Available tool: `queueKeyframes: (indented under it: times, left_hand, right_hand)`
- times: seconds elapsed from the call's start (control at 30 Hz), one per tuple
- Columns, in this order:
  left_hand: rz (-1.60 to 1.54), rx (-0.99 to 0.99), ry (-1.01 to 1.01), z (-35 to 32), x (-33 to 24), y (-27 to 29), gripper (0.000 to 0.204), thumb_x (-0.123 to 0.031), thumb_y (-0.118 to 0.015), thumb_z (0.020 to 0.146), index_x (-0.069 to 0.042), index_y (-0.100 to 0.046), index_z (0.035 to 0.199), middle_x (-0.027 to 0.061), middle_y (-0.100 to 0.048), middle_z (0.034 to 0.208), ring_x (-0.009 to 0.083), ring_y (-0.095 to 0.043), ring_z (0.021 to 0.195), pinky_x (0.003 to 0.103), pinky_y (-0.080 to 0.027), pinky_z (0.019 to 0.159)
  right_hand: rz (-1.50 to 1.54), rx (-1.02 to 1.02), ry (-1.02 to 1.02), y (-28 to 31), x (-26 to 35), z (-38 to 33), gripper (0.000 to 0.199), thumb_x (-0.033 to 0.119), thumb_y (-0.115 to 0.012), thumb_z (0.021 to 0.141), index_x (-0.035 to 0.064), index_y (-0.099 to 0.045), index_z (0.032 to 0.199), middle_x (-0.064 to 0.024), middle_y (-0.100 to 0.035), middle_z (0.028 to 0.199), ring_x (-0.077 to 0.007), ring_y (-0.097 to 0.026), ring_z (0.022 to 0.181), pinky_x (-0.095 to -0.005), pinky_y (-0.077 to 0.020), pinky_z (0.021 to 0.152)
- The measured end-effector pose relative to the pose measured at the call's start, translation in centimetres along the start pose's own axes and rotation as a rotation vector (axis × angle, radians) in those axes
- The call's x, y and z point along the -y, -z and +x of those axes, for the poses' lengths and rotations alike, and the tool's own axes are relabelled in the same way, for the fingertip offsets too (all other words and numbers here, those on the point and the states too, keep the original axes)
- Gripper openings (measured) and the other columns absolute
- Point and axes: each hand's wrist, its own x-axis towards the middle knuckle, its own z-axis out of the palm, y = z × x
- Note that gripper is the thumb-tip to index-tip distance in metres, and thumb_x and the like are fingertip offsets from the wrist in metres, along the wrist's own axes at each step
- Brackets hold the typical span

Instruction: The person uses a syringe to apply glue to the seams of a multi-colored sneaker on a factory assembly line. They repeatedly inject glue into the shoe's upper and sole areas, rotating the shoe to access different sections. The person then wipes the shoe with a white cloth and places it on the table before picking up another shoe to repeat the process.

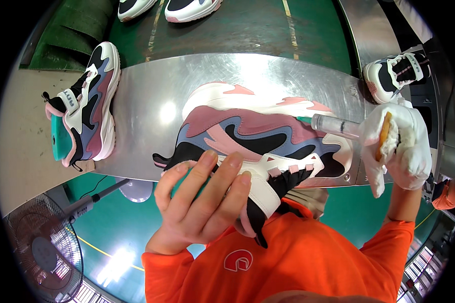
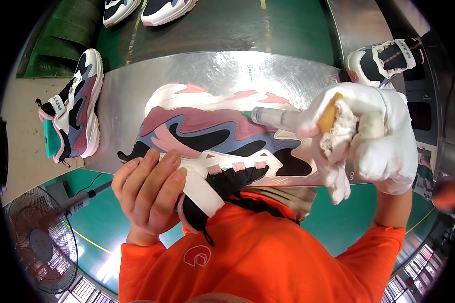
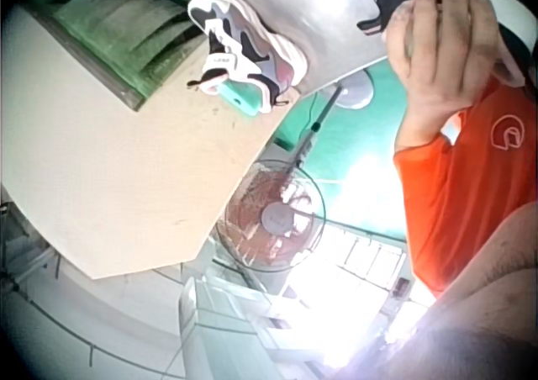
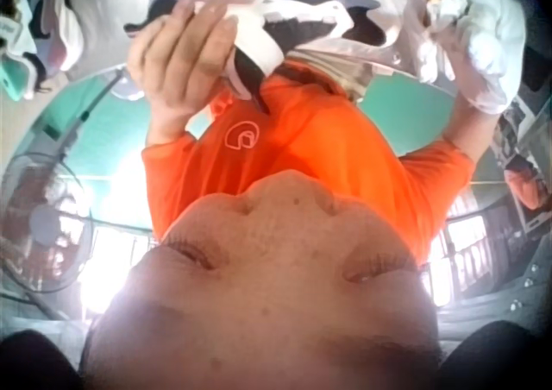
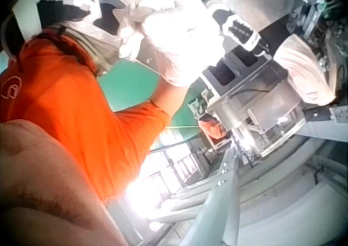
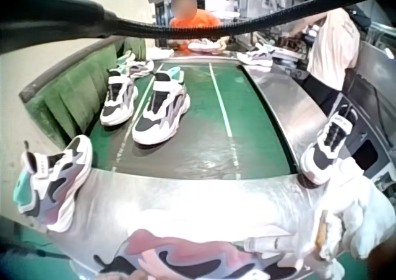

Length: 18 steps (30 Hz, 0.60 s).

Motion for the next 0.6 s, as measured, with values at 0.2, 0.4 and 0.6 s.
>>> queueKeyframes:
  times: [0.2,0.4,0.6]
  left_hand:
    - [-0.016,-0.016,-0.011,0.3,0.2,-0.2,0.019,-0.018,-0.066,0.085,-0.019,-0.065,0.104,-0.0015,-0.069,0.111,0.0192,-0.062,0.107,0.033,-0.042,0.092]
    - [-0.002,0.024,-0.003,0.5,0.3,0.3,0.016,-0.016,-0.068,0.082,-0.018,-0.067,0.098,-0.0006,-0.069,0.112,0.0197,-0.061,0.106,0.033,-0.043,0.091]
    - [0.016,0.017,-0.013,0.9,0.2,0.2,0.015,-0.015,-0.069,0.082,-0.017,-0.067,0.096,-0.0002,-0.069,0.112,0.0197,-0.059,0.109,0.034,-0.044,0.090]
  right_hand:
    - [0.011,-0.011,0.004,0.5,0.1,-0.4,0.050,0.022,-0.071,0.063,-0.0151,-0.057,0.093,-0.0223,-0.060,0.066,-0.0237,-0.058,0.043,-0.0296,-0.0503,0.040]
    - [0.050,0.011,0.008,0.9,-0.1,-0.2,0.049,0.020,-0.071,0.063,-0.0155,-0.057,0.093,-0.0228,-0.060,0.066,-0.0237,-0.058,0.043,-0.0293,-0.0500,0.038]
    - [0.124,0.021,-0.001,2.0,-0.4,-0.6,0.047,0.018,-0.071,0.062,-0.0160,-0.058,0.093,-0.0234,-0.060,0.065,-0.0237,-0.059,0.043,-0.0291,-0.0496,0.037]
